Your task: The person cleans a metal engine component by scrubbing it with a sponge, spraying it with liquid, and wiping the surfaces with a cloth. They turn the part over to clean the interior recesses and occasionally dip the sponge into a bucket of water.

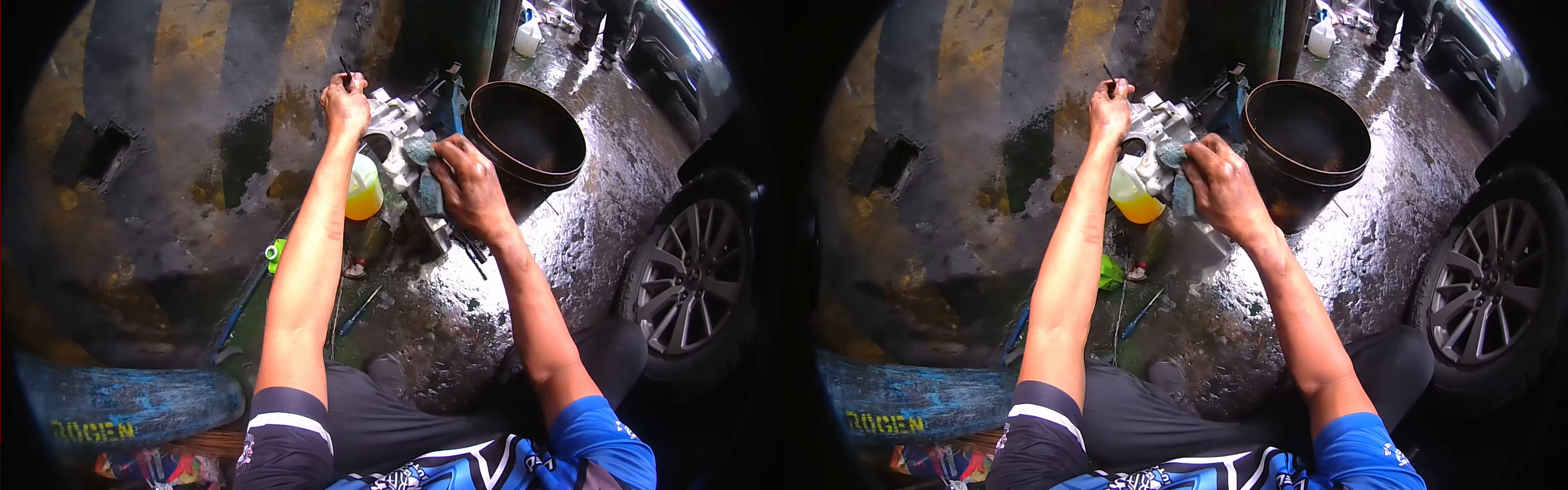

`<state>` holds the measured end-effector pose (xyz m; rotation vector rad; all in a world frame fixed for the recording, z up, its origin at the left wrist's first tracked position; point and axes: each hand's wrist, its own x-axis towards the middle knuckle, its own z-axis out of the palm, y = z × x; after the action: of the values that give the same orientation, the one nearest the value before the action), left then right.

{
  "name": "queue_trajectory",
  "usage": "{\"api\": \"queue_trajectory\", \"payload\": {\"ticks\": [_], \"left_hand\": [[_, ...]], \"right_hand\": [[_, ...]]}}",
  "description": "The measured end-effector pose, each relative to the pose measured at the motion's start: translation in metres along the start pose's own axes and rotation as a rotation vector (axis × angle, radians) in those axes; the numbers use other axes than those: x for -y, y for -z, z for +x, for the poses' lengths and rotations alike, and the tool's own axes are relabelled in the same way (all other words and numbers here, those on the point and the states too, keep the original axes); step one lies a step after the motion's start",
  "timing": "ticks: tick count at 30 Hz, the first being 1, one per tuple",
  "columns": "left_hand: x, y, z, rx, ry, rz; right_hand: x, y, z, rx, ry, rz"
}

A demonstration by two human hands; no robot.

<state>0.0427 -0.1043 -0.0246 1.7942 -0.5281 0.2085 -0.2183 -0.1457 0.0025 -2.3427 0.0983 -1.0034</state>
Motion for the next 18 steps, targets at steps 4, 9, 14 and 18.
{"api": "queue_trajectory", "payload": {"ticks": [4, 9, 14, 18], "left_hand": [[-0.006, 0.004, -0.001, 0.039, 0.002, -0.057], [-0.011, 0.015, -0.003, 0.065, 0.001, -0.027], [-0.013, 0.012, -0.004, 0.082, 0.008, -0.01], [-0.012, 0.006, 0.001, 0.071, 0.003, -0.039]], "right_hand": [[-0.008, -0.02, 0.016, -0.092, 0.022, -0.007], [0.009, -0.009, -0.029, -0.068, -0.018, 0.041], [0.035, -0.032, -0.027, -0.158, -0.039, 0.073], [0.027, -0.042, -0.049, -0.243, -0.041, 0.027]]}}
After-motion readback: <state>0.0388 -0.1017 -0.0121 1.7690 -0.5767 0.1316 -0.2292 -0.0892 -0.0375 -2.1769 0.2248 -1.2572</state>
